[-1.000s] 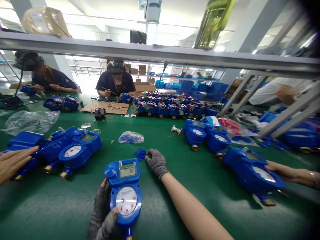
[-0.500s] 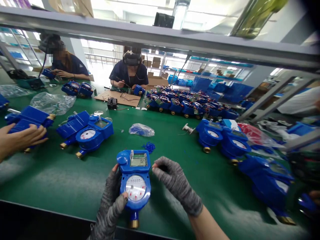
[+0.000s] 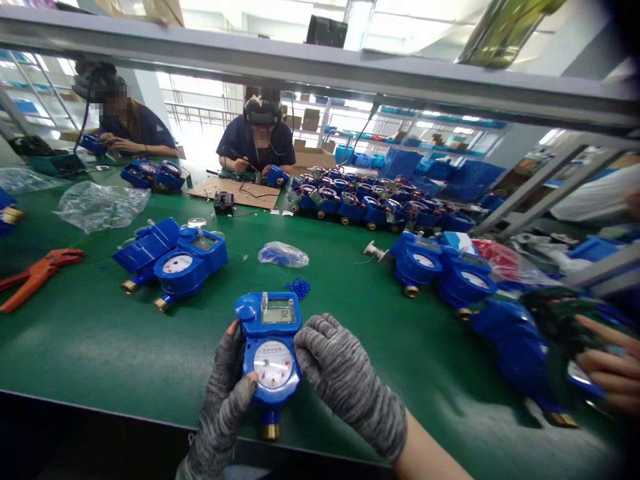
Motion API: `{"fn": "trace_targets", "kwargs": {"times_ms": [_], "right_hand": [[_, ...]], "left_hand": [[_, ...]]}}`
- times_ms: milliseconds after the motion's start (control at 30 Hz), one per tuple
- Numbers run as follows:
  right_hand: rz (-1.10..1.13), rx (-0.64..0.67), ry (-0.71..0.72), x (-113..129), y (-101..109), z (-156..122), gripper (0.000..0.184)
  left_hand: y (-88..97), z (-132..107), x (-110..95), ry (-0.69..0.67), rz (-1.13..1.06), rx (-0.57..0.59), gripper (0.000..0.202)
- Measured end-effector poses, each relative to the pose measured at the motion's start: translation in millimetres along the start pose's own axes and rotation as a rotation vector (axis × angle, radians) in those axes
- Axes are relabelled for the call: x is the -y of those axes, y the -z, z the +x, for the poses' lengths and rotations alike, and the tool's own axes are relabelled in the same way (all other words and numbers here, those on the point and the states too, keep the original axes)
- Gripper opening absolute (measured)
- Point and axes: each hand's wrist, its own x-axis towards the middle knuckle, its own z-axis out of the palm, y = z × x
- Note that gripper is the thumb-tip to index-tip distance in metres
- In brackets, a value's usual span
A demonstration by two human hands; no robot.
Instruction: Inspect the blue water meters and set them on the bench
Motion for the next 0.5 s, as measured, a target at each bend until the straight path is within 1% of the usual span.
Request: {"fn": "trace_targets", "kwargs": {"times_ms": [67,133,233,300,367,400,433,500], "right_hand": [[-0.101,0.033,0.094,2,3,-3,0.011],[-0.233,0.015,0.145,5,3,-8,0.011],[-0.398,-0.032,0.180,11,-2,-17,0.024],[-0.413,-0.033,0.169,14,-2,-20,0.027],[-0.310,0.016,0.113,11,-1,-19,0.025],[-0.195,0.061,0.076,4,-1,-17,0.024],[-0.046,0.106,0.032,-5,-2,-14,0.023],[0.226,0.120,-0.118,-34,-10,-4,0.022]], "left_hand": [[-1.8,1,1,-0.011,-0.038,-0.027,0.083],[-3.4,2,2,0.007,-0.064,-0.040,0.087],[-5.4,2,1,0.046,-0.081,-0.066,0.089],[-6.0,2,0,0.040,-0.078,-0.082,0.087],[-5.8,1,1,0.023,-0.072,-0.087,0.083],[-5.3,1,2,0.016,-0.069,-0.090,0.082],[-4.7,2,3,0.012,-0.066,-0.097,0.081],[-3.6,3,5,0.006,-0.063,-0.114,0.082]]}}
